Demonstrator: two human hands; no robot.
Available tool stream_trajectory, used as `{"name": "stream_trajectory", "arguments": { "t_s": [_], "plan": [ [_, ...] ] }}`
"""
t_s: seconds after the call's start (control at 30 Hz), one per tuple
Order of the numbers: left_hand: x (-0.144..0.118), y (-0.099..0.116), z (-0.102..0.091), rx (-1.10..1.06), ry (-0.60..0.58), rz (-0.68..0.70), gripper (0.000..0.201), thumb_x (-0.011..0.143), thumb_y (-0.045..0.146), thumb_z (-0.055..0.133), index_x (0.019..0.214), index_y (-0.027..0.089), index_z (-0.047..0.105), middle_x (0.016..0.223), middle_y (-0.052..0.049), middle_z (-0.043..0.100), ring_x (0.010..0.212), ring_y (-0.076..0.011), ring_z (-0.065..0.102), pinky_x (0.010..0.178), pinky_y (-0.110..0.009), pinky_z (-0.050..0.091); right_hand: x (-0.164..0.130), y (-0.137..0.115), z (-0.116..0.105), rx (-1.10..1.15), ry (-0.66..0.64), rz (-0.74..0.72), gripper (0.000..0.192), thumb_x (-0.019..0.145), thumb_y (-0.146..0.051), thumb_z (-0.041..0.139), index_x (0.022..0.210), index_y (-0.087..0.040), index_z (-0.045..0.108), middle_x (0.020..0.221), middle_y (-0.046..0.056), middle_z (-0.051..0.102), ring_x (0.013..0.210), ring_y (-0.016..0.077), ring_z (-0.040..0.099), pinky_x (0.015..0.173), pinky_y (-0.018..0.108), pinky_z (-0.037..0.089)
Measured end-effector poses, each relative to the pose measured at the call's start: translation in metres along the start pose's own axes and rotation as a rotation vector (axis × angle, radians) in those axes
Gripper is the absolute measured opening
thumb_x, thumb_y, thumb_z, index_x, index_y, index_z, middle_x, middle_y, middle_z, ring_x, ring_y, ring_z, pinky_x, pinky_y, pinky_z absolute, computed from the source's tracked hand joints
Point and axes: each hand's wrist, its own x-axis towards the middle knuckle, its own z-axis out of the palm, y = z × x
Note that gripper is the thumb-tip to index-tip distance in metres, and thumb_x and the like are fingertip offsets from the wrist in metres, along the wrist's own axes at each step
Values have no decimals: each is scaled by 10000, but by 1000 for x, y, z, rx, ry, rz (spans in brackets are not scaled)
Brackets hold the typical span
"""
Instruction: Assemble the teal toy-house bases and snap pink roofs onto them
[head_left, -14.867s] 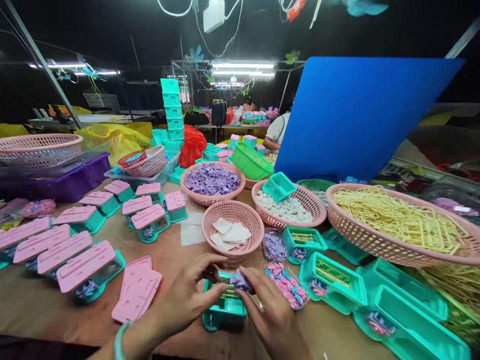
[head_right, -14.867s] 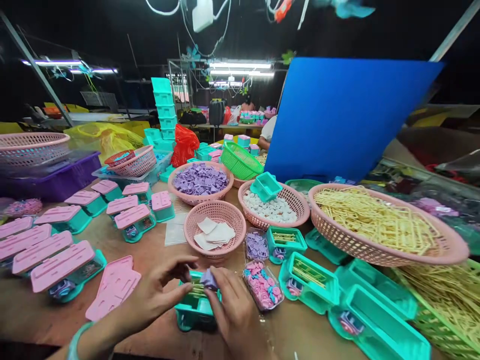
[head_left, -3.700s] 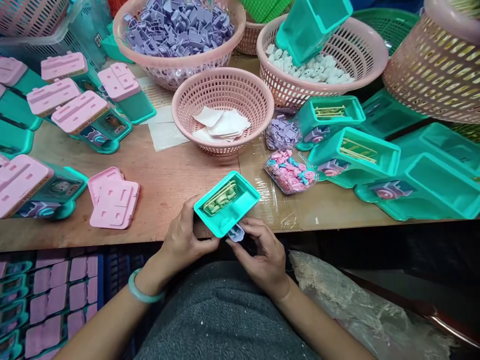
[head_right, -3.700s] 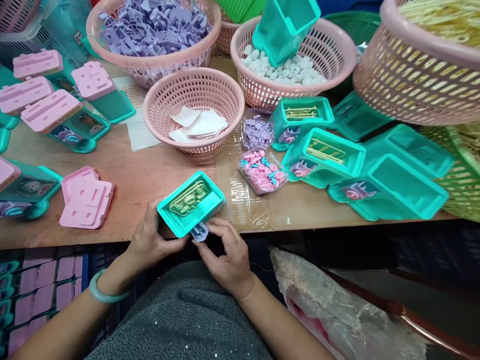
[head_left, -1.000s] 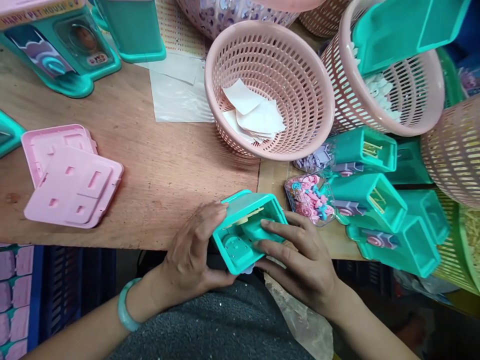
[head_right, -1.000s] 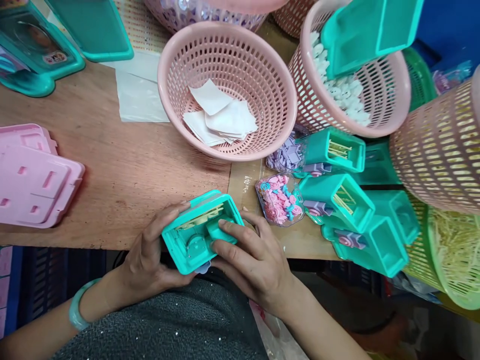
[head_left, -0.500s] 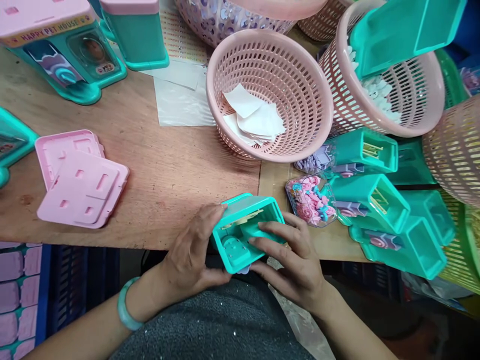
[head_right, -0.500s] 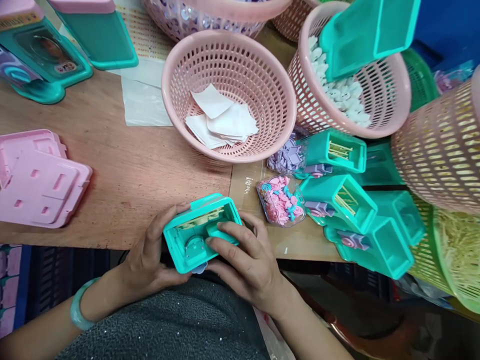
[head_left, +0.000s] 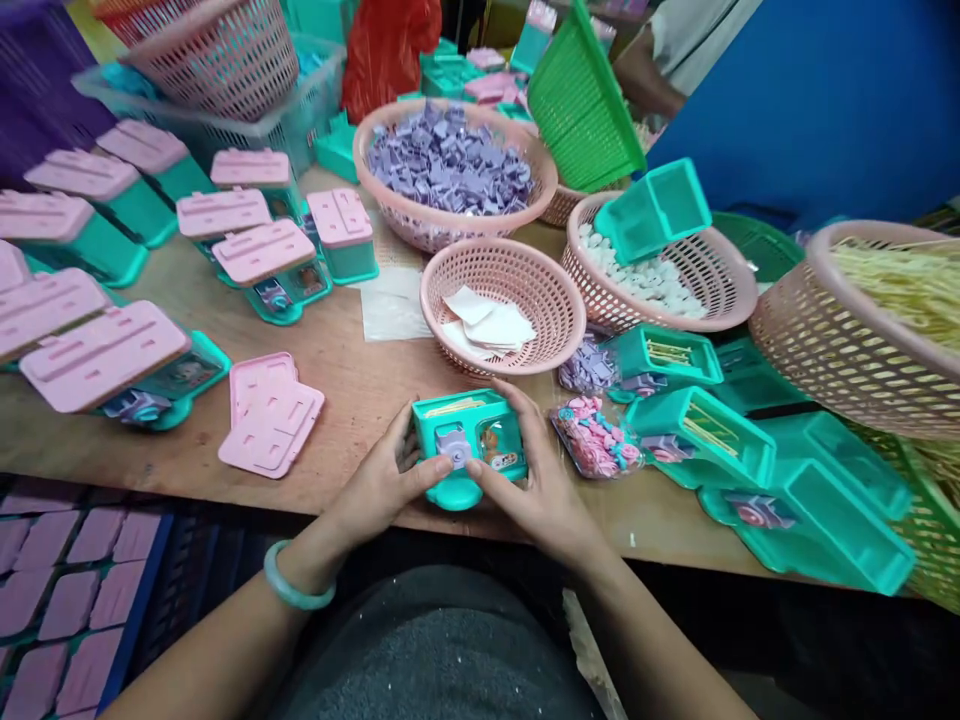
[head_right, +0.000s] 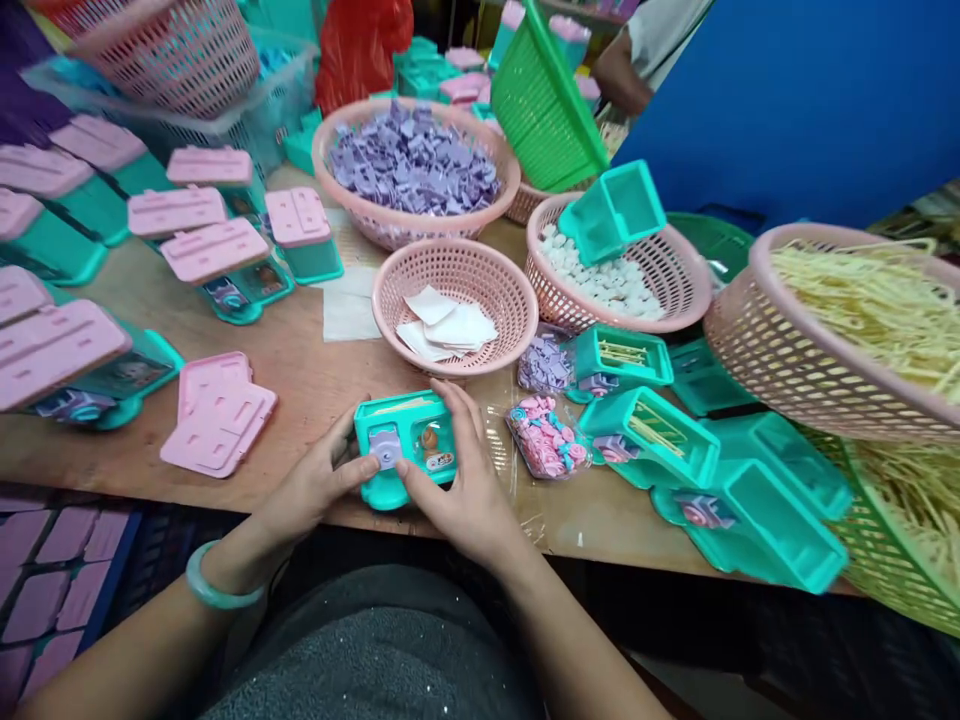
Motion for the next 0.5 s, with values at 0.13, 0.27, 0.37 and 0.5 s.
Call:
{"name": "stream_trajectory", "arguments": {
  "t_s": [0.13, 0.27, 0.37, 0.5],
  "plan": [
    [-5, 3, 9, -49, 75, -45, 675, 793, 418, 810, 1354, 201, 504, 1385, -151, 654, 1296, -343, 617, 1067, -442, 536, 1, 2, 2, 100, -11, 70, 690, 882, -388, 689, 1489, -324, 366, 1522, 105, 449, 1414, 319, 459, 1193, 576, 374],
    [-8, 0, 9, -79, 60, -19, 741, 744, 452, 855, 1353, 220, 502, 1402, -149, 632, 1310, -349, 597, 1078, -447, 513, -8, 7, 9, 124, 23, 4, 707, 872, -377, 712, 1486, -325, 367, 1550, 98, 419, 1451, 311, 424, 1223, 549, 341],
    [-8, 0, 7, -146, 43, -47, 670, 806, 515, 792, 1353, 223, 536, 1438, -143, 613, 1388, -343, 528, 1134, -450, 460, -23, 9, 15, 102, 84, -48, 740, 874, -393, 732, 1512, -332, 362, 1599, 91, 382, 1511, 302, 347, 1241, 523, 322],
    [-5, 1, 9, -152, 47, -114, 570, 837, 521, 760, 1281, 193, 616, 1363, -135, 670, 1325, -330, 586, 1104, -437, 486, -40, 19, -6, 107, 184, -46, 727, 939, -376, 673, 1566, -334, 308, 1551, 100, 490, 1391, 259, 528, 1111, 450, 497]
  ]
}}
